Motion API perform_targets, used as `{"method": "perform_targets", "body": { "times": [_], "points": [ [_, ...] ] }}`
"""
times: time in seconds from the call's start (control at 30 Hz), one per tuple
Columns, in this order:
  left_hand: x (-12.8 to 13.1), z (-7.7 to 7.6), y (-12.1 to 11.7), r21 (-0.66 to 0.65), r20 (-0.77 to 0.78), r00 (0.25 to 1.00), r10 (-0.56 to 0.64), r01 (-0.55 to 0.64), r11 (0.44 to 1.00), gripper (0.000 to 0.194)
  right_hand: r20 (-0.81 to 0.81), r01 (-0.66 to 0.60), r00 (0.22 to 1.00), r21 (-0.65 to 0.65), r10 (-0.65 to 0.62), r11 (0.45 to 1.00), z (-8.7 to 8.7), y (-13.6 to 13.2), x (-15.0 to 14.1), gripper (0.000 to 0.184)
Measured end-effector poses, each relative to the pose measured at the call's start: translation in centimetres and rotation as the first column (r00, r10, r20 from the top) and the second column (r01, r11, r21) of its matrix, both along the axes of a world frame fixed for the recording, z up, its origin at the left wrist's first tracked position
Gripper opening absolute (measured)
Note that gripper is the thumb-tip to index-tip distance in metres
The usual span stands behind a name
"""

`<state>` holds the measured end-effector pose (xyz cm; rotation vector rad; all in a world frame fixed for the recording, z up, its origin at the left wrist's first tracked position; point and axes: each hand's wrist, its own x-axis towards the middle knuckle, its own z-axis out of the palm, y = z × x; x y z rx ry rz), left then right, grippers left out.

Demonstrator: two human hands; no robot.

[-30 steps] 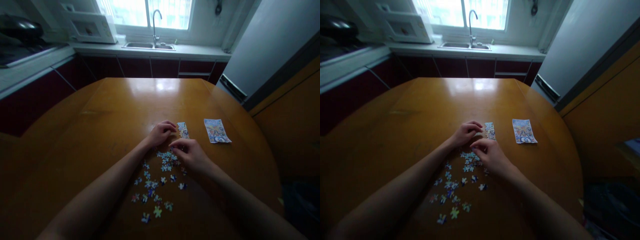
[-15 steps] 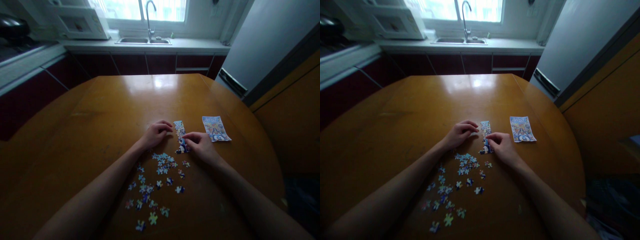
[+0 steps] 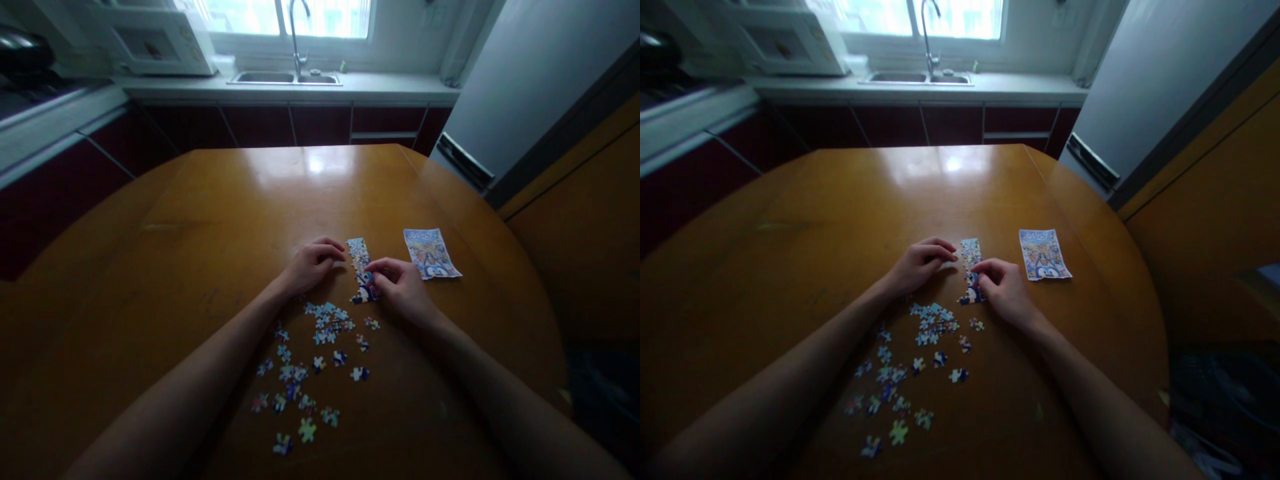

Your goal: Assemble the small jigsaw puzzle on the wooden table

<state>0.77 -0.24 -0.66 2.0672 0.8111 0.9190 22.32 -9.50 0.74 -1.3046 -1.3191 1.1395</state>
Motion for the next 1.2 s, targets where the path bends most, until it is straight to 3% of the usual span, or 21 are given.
{"method": "perform_targets", "body": {
  "times": [0.27,0.7,0.87,1.0,1.2],
  "points": [
    [0.0,0.14,-0.1,-0.013,-0.011,1.0,0.0,0.0,1.0,0.025,-0.036,-0.002,0.999,0.046,0.004,0.999,-0.71,0.32,0.11,0.016],
    [0.04,0.1,-0.07,-0.021,0.004,1.0,-0.009,0.009,1.0,0.023,-0.065,0.012,0.998,0.094,-0.006,0.995,-0.44,0.05,-0.1,0.012],
    [-0.03,0.13,-0.1,-0.024,0.001,1.0,-0.01,0.01,1.0,0.023,0.144,-0.077,0.989,0.235,0.044,0.969,-0.46,0.02,0.12,0.017],
    [-0.01,0.09,-0.03,-0.016,0.005,1.0,-0.017,0.017,1.0,0.024,0.273,-0.166,0.957,0.226,0.101,0.96,-0.37,-0.11,0.04,0.015],
    [0.07,-0.14,0.09,-0.006,0.014,1.0,-0.018,0.018,1.0,0.023,0.463,-0.328,0.871,0.294,0.167,0.898,-0.31,0.01,0.02,0.017]
  ]
}}
